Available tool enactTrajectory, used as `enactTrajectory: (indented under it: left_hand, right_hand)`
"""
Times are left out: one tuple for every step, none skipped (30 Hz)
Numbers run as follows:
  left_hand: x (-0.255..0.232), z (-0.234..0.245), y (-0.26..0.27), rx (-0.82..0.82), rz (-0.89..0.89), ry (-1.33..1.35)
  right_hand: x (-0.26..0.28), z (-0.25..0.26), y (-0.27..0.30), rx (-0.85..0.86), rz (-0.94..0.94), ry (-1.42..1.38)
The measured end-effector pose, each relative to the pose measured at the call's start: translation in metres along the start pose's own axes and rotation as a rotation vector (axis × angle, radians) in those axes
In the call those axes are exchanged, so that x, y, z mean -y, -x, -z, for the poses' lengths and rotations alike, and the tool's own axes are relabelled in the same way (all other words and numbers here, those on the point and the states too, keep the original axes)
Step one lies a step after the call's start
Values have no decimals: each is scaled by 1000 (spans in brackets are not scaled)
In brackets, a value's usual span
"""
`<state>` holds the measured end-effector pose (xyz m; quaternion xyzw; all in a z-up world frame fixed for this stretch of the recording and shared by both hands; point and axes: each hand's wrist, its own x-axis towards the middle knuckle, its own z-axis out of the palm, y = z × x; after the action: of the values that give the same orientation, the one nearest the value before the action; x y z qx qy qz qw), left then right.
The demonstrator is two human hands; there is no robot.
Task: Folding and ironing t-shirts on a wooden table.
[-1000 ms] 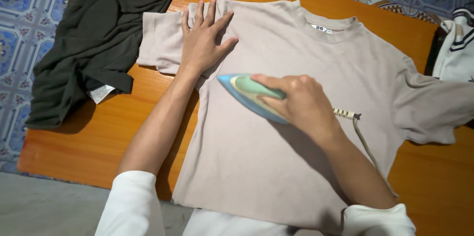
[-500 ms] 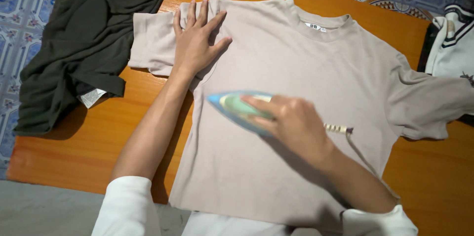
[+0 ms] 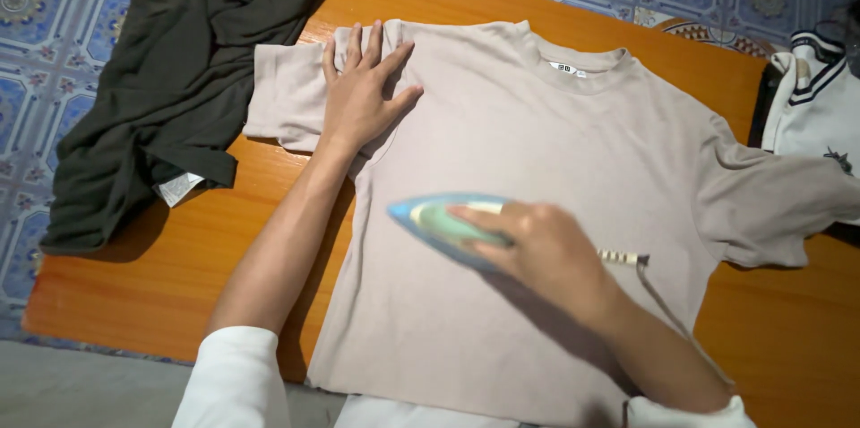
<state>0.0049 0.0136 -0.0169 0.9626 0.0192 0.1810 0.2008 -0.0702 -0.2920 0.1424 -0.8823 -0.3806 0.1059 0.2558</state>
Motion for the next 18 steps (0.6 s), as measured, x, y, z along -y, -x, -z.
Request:
enactTrajectory:
  left_hand:
    - [0, -1, 0, 3, 2, 1]
    - [0, 0, 0, 5, 2, 0]
    - [-1, 0, 0, -1, -3, -4]
    - [-2, 1, 1, -7, -7, -7]
    - [-2, 0, 1, -8, -5, -9]
    - [-2, 0, 1, -7, -8, -8]
    - [-1, 1, 1, -6, -13, -8]
    - [-1, 3, 2, -7, -14, -11]
    - [-3, 4, 2, -7, -14, -2]
    - [-4, 5, 2, -8, -15, 6]
    - [-5, 5, 1, -10, -18, 7]
    - [-5, 5, 1, -6, -15, 2]
    - [-5, 5, 1, -1, -12, -3]
    - [-4, 5, 1, -3, -13, -4]
    - [-4, 4, 1, -5, -14, -4]
    - [-3, 3, 1, -7, -14, -4]
    - [-4, 4, 1, -6, -16, -2]
    - [-4, 4, 1, -6, -19, 0]
  right_hand:
    - [6, -3, 8, 56, 17, 38]
    - [7, -5, 10, 56, 16, 36]
    - [8, -8, 12, 41, 12, 72]
    - [9, -10, 14, 27, 8, 108]
    - [8, -9, 13, 28, 11, 108]
    - [7, -7, 13, 24, 7, 101]
    - [7, -6, 12, 17, 3, 93]
    - [3, -4, 8, 15, 5, 91]
    - [-2, -2, 5, -23, -31, 95]
    - [-6, 0, 2, -61, -67, 99]
    - [-13, 2, -2, -64, -67, 102]
    - [-19, 5, -5, -111, -100, 149]
    - [-25, 8, -9, -156, -134, 195]
    - [-27, 8, -11, -159, -133, 195]
    - [-30, 8, -13, -189, -154, 239]
    - [-33, 9, -15, -220, -176, 282]
    - [-32, 11, -14, -220, -178, 283]
    - [-31, 13, -14, -196, -147, 216]
